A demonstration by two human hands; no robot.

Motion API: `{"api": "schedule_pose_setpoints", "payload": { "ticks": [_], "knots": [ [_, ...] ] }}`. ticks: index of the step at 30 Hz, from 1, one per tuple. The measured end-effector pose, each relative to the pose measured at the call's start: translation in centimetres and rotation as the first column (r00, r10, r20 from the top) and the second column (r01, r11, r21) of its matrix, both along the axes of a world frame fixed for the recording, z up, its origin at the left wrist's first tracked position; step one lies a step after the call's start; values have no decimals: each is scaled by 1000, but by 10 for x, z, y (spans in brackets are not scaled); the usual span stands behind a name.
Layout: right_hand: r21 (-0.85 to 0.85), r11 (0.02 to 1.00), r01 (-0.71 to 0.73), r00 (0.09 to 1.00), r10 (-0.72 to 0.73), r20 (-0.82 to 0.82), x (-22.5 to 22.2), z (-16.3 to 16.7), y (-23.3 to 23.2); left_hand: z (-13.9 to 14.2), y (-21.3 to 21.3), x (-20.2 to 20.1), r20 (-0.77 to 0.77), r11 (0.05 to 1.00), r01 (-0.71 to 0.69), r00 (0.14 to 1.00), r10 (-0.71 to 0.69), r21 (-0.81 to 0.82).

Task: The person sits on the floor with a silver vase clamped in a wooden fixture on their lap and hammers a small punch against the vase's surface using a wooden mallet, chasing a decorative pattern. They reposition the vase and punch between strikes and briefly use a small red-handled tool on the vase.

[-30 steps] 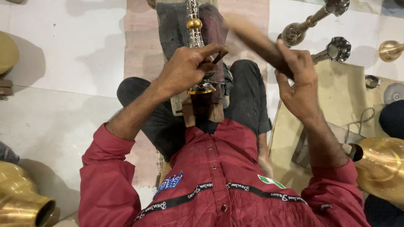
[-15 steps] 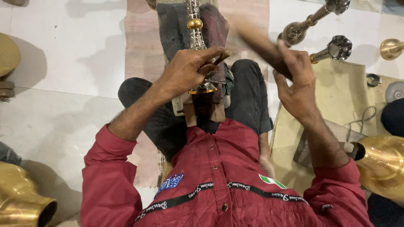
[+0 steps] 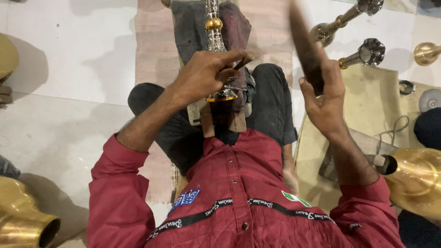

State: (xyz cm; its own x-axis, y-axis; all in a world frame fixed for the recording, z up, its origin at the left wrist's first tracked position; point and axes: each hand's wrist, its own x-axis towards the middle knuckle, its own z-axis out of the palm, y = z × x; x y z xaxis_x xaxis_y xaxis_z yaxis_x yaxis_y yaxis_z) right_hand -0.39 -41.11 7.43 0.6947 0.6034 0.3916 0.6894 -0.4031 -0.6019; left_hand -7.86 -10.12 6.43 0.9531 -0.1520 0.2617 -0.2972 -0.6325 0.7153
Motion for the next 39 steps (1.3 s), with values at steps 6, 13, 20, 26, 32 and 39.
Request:
{"api": "schedule_pose_setpoints", "payload": {
  "ticks": [6,13,20,26,32,39],
  "knots": [
    [-185,982,39,983,-5,182,2,3,3,3,-1,1,7,999,12,1000,-12,-38],
    [-133,989,68,991,-51,125,-1,7,0,3,0,-1,47,1000,-17,999,17,4],
    [51,999,-8,999,10,-50,-2,4,-1,-2,1,1,76,1000,23,997,-24,7],
    [-305,941,146,943,-39,331,0,10,6,-5,1,1,58,1000,-7,998,7,3],
    [-334,931,146,919,-3,393,2,14,7,-6,-1,0,13,997,-35,999,36,-68],
    [-163,983,81,956,-30,290,-5,11,10,-14,1,-2,128,1000,-18,992,19,-3]
  ]
}}
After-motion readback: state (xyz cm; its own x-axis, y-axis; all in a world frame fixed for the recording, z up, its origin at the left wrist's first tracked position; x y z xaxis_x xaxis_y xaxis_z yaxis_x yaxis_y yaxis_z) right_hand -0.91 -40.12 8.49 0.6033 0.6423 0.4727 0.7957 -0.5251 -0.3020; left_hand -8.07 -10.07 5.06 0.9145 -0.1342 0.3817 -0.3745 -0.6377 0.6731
